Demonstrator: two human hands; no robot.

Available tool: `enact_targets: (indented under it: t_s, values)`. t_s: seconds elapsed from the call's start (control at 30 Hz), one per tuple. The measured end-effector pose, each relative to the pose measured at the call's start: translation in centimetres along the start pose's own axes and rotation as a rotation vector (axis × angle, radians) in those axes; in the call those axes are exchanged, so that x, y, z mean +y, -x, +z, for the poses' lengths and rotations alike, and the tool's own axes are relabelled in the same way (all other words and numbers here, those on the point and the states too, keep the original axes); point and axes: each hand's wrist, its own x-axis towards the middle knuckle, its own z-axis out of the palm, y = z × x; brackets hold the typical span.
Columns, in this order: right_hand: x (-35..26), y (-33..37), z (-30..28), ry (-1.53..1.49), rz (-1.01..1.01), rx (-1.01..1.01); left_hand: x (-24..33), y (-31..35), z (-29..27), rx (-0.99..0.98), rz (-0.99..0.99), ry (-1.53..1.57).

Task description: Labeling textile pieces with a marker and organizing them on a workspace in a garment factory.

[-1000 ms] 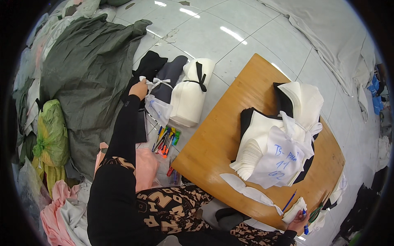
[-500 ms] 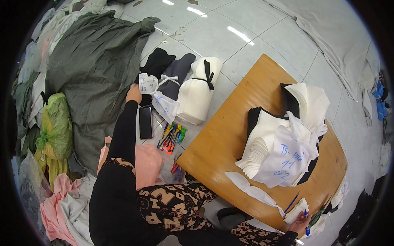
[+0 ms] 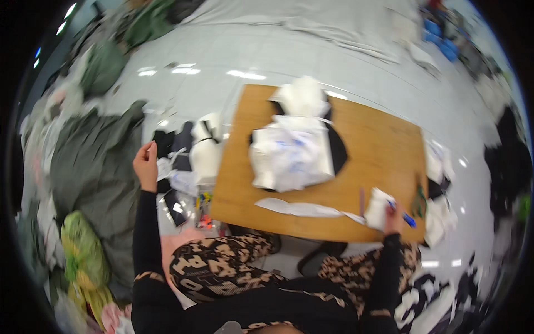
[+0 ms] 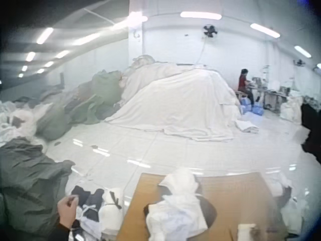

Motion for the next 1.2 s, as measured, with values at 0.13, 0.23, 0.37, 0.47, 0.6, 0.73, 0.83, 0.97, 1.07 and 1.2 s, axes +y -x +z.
enact_targets:
  t_s: [0.13,0.23,0.37,0.47,0.6,0.73,0.83,0.97,1.07,1.2]
  values:
    - [-5.9,0.5,3.9,-1.057,0.414,0.116,21.7,6.0,2.7,-0.752,0.317,-0.043]
    - [-8.0,1.8,3.1,-1.093,0.39,0.246,28.9,13.0,8.8,-1.168,0.573,0.061]
    - [-10.2,3.0,2.4,-1.166,0.378,0.205,30.0,23.9,18.2,-1.359,0.885,-0.066]
    - [-11.2,3.2,0.9,-1.138,0.402,0.097,28.5,32.4,26.4,-1.191,0.694,-0.009]
    - [-11.7,3.8,-0.8,-1.085,0.403,-0.003,27.5,40.2,31.6,-0.905,0.471,0.226]
    - [-13.3,3.1,-4.1,-1.213,0.13,0.129,27.6,40.8,31.7,-0.863,0.401,0.188]
    - [-12.2,3.6,-5.1,-1.136,0.106,0.168,28.5,41.4,32.6,-0.913,0.289,0.193]
    - [-11.1,5.1,-2.3,-0.948,0.189,0.117,27.6,43.0,33.6,-0.924,0.563,0.207]
    - [-9.9,6.2,-1.6,-0.811,0.205,0.081,28.2,43.1,33.0,-1.13,0.455,0.098]
    - [-11.4,5.7,-1.1,-0.658,0.104,0.104,27.9,41.8,32.4,-0.905,0.585,0.083]
